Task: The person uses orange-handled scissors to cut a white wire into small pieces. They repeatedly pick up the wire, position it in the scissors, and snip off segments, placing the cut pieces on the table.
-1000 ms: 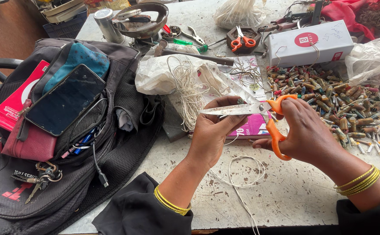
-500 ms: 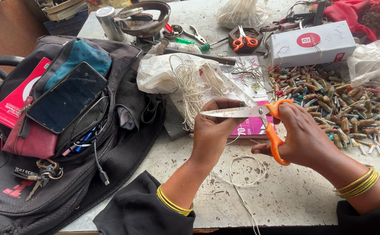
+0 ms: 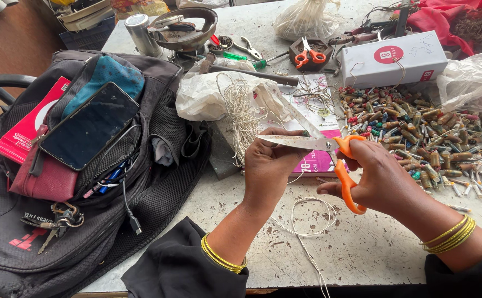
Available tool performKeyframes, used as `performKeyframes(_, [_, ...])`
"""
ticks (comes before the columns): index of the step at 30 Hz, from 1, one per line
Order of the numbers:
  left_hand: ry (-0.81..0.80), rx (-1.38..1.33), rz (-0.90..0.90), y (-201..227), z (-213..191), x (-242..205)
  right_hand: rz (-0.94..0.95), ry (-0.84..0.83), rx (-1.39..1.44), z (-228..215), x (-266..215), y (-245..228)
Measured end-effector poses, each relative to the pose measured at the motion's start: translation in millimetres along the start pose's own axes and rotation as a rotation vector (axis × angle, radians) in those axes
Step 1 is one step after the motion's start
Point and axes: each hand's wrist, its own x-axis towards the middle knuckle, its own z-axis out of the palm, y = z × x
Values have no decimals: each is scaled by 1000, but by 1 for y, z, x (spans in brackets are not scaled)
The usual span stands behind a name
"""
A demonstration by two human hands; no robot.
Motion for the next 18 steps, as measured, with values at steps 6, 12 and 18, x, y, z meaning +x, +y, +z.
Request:
performKeyframes(6, [-32,46,128,1,-1,0,-42,119,-70,8,-2,7])
performKeyframes(12, [1,67,4,5,9,0,33,64,-84,-2,1,8])
performKeyframes(18, [-25,-96,63,11,12,1,-241,231,-25,-6,1,5])
